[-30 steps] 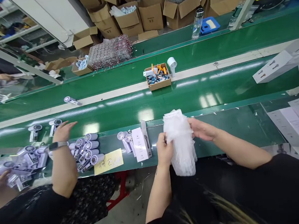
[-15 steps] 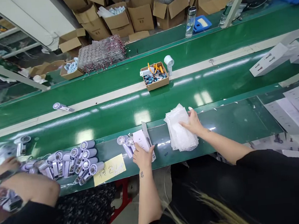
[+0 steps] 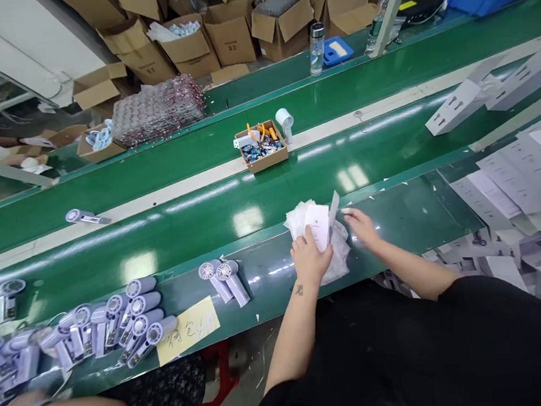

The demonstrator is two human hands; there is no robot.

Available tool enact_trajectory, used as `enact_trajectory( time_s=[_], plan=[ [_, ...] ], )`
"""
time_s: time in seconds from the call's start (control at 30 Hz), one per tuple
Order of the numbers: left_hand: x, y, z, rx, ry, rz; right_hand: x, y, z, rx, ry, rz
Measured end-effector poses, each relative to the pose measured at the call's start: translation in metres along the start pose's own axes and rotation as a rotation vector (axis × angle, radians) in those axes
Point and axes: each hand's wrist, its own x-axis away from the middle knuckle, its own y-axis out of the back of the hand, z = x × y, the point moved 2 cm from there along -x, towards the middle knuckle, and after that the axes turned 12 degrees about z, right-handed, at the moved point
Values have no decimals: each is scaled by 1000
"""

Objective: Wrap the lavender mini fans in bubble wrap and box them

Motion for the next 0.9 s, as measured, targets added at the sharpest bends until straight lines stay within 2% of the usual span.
enact_trajectory(
  time_s=[0.07,0.1,0.17,0.23,0.3,0.37,0.43,0.47,0.53,0.6,0.7,0.8,0.9],
  plan=[
    [-12,-15,-2,-209,49,103,13,32,3,-88,-65,-170],
    [-16,-18,-5,-277,39,127,21,44,8,-44,-48,-195],
    [-21,-19,-15,-365,-46,154,35,59,29,194,93,-170],
    [-24,-16,-31,-418,-169,189,43,58,53,548,295,0],
    [-29,-15,-50,-455,-298,240,39,49,68,830,444,287],
    [-36,-15,-64,-453,-397,285,26,44,69,963,472,495],
    [-41,-10,-62,-386,-401,265,9,48,59,1013,421,546],
    [-42,-4,-53,-328,-359,218,1,53,52,1026,385,528],
    [-38,15,-19,-189,-167,48,-9,66,36,1049,327,478],
    [-22,40,30,-78,133,-180,-12,78,23,1070,278,467],
    [16,72,102,-58,477,-388,-13,88,9,1087,211,512],
    [44,82,156,3,707,-443,-18,93,0,1104,174,529],
    [52,74,188,111,793,-410,-23,103,-4,1144,90,524]
  ],
)
